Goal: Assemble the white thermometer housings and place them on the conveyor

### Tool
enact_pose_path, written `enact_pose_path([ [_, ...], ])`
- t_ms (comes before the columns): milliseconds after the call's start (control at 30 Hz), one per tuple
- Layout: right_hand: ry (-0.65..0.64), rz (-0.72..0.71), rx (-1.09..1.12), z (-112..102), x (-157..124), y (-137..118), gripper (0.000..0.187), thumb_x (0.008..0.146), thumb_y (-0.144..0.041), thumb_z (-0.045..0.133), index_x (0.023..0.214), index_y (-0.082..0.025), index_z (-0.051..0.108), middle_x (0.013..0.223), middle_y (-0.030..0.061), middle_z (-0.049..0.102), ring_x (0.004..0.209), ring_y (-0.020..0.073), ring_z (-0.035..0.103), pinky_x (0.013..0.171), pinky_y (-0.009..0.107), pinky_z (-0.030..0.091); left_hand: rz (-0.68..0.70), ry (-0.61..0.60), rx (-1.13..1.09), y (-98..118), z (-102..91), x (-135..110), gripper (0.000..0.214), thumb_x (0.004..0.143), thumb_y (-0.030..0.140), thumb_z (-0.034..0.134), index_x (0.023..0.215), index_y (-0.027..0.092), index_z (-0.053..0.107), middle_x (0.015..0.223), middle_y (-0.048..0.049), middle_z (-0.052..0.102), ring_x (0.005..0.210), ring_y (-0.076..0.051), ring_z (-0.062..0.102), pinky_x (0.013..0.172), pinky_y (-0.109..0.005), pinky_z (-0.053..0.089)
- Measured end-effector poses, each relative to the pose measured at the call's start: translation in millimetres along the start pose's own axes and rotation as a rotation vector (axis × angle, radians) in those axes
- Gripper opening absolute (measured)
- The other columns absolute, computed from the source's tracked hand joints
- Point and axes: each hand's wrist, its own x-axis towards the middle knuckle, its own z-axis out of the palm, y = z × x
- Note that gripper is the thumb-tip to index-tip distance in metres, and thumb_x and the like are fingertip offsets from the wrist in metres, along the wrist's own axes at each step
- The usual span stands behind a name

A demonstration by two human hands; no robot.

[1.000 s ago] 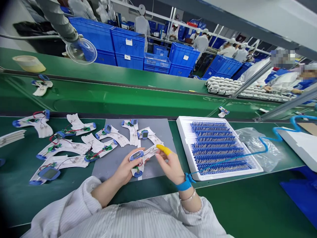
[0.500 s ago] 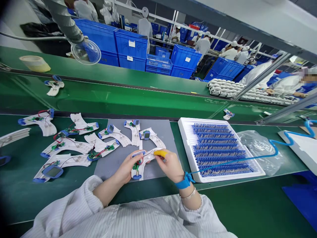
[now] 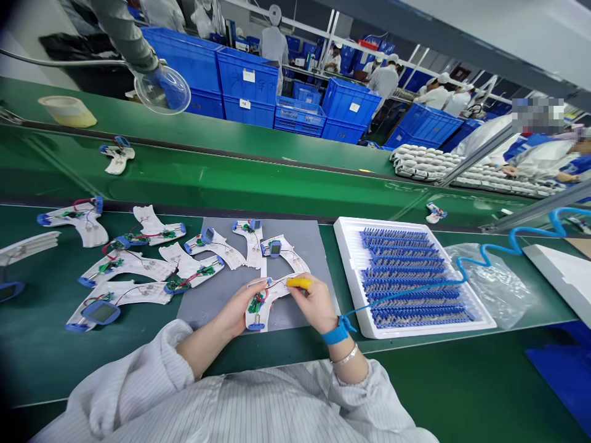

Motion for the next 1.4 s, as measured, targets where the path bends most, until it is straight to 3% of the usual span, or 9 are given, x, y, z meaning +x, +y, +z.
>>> enact_pose_path([
  [333,-0.013,0.104,0.052,-0.6,-1.6,0.7,0.012,0.076,-0.024,0.058,0.081,-0.019,0.068,0.082,0.0049,0.069,0.073,0.0177,0.063,0.064,0.028,0.050,-0.007,0.011,0.033,-1.1,0.5,0.7,0.035,0.056,0.036,0.073,0.079,0.014,0.059,0.058,0.0007,0.062,0.046,-0.010,0.055,0.046,-0.021,0.043],
  [967,0.034,0.009,0.010,4.0,-5.0,9.8,0.014,0.079,-0.023,0.053,0.081,-0.018,0.066,0.080,0.0049,0.065,0.067,0.0147,0.058,0.058,0.025,0.047,-0.007,0.016,0.016,-0.6,1.1,2.2,0.033,0.057,0.036,0.072,0.078,0.015,0.060,0.058,0.0000,0.063,0.046,-0.010,0.055,0.048,-0.021,0.044],
  [1400,0.025,-0.074,-0.056,3.4,-4.1,4.1,0.015,0.080,-0.020,0.049,0.080,-0.020,0.064,0.081,0.0047,0.064,0.073,0.0169,0.060,0.062,0.027,0.048,-0.013,0.019,-0.003,-3.1,-2.1,3.1,0.027,0.061,0.035,0.071,0.076,0.015,0.061,0.059,0.0005,0.061,0.048,-0.010,0.055,0.048,-0.021,0.045],
])
